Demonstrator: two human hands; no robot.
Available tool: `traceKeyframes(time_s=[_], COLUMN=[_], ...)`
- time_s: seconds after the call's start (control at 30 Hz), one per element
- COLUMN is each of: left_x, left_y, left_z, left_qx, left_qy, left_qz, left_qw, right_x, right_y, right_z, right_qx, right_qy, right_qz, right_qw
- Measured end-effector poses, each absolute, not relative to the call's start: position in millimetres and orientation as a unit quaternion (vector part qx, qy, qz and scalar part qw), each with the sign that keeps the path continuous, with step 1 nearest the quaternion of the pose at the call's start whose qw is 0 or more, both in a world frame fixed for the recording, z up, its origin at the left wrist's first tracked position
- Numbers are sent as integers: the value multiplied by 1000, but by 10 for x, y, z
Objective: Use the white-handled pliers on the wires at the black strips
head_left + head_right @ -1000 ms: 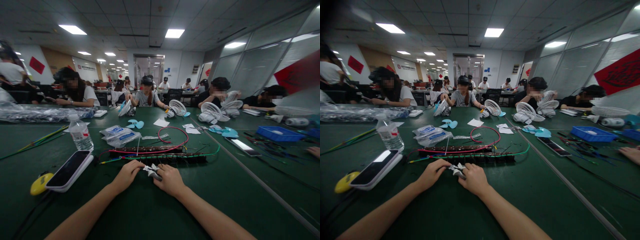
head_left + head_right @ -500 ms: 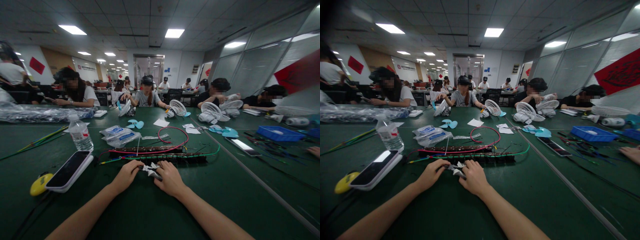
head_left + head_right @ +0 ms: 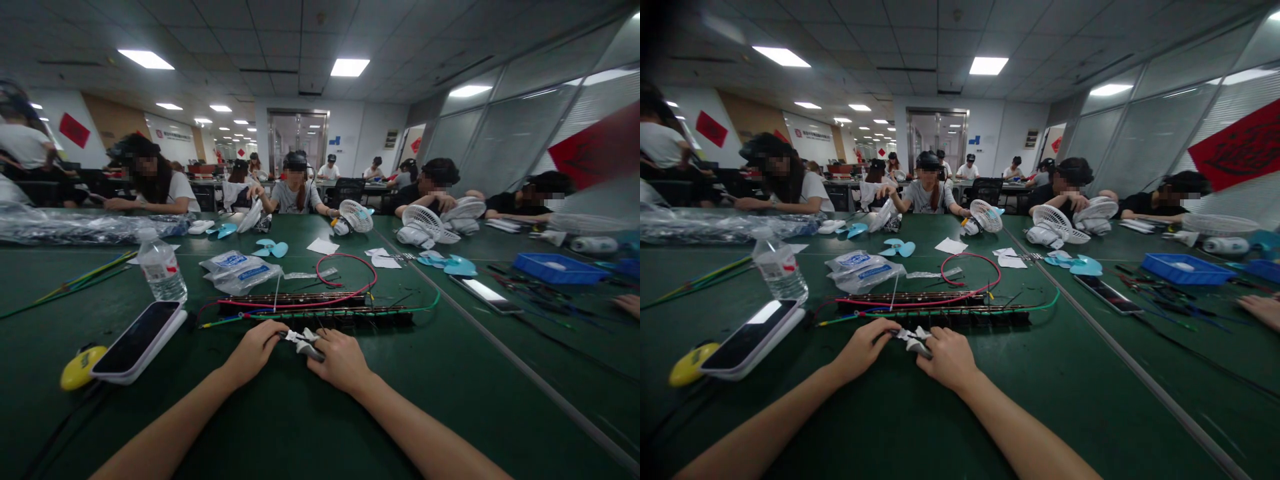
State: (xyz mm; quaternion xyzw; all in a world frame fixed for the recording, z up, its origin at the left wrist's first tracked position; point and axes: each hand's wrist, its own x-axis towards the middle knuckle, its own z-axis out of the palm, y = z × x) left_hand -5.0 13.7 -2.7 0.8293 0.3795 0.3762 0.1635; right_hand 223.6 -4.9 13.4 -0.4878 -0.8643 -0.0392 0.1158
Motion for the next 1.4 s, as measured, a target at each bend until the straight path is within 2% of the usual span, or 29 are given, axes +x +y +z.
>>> traceKeyframes(time_s=[0.57,0.83,1.4], left_x=[-69,-71,-7], left_y=[150,168,119], left_z=[-56,-100,80], left_qx=[825,824,801], left_qy=[390,386,413], left_qz=[379,387,390], left_qw=[153,149,188], right_x=[2256,2260,2309], right_y=[-34,-30,16], right_z=[149,105,86], right_qx=[-455,-475,-453], right_qy=[-874,-869,-863], right_qz=[-63,-42,-27], right_qw=[157,134,222])
